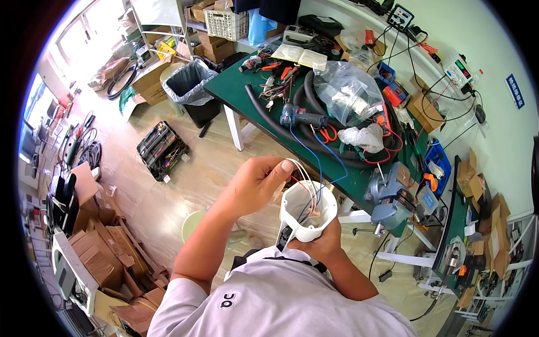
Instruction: The person handles a white plastic housing, uses a power screwdriver to tighten a screw, connects wires to a digital multimeter, and adjusts a benchtop power supply.
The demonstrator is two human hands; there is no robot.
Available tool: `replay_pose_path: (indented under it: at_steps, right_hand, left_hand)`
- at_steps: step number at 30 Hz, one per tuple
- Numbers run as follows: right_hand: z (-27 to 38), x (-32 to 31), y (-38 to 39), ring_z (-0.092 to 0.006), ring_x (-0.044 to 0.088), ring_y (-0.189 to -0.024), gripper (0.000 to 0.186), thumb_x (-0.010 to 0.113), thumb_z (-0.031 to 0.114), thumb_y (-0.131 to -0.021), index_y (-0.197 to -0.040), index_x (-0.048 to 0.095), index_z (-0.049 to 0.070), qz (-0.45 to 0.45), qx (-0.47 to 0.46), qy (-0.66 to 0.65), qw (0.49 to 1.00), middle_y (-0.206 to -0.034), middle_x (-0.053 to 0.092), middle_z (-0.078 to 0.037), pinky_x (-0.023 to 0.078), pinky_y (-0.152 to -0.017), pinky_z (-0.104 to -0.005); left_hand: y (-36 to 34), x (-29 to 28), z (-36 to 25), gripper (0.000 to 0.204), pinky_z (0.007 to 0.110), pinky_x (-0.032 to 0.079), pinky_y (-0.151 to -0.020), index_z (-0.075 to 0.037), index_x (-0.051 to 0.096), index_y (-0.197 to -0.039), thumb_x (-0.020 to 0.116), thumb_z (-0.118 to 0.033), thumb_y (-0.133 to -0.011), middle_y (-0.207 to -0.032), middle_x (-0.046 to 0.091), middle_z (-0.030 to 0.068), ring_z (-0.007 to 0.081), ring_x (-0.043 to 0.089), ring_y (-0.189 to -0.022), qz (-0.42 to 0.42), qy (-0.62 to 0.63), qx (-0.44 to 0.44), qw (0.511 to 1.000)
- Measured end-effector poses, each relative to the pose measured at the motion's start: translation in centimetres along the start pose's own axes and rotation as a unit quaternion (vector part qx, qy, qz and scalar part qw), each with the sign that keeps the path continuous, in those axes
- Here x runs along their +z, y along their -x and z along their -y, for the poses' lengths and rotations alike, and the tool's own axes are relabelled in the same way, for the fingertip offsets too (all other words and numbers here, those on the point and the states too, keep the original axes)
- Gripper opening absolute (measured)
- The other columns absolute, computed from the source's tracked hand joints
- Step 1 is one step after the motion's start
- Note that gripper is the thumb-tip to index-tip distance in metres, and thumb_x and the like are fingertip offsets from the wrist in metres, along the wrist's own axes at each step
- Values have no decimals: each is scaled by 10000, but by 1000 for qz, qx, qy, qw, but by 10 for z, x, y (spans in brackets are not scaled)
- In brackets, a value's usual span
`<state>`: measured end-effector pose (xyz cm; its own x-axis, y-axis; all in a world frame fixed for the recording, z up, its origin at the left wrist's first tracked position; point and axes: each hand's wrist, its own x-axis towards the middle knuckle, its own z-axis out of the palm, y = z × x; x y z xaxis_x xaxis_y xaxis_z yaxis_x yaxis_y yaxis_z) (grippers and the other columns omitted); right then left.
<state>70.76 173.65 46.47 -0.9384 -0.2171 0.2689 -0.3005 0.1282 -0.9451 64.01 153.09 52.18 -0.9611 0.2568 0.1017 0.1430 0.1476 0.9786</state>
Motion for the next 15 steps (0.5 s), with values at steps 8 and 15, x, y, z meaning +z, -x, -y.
replay_pose_path:
  at_steps: [8,15]
  right_hand:
    - [3,20,-4,-303,604,-1065,1005,887,556,-609,-1315,467,-24,-12,-38,40,998,-1173,580,-146,467,-909,-415]
    - [-11,26,2,-292,605,-1080,1028,896,541,-602,-1326,437,-28,-17,-11,27,999,-1205,571,-158,471,-922,-404]
  left_hand:
    - [-2,-6,0,260,188,359,-540,-24,690,-1052,678,-260,-943,-745,598,-31,18,453,-594,-12,386,-99,917]
    - [4,-9,-1,180,199,392,-509,-26,667,-1003,683,-188,-927,-851,685,44,32,459,-523,-108,386,-87,912]
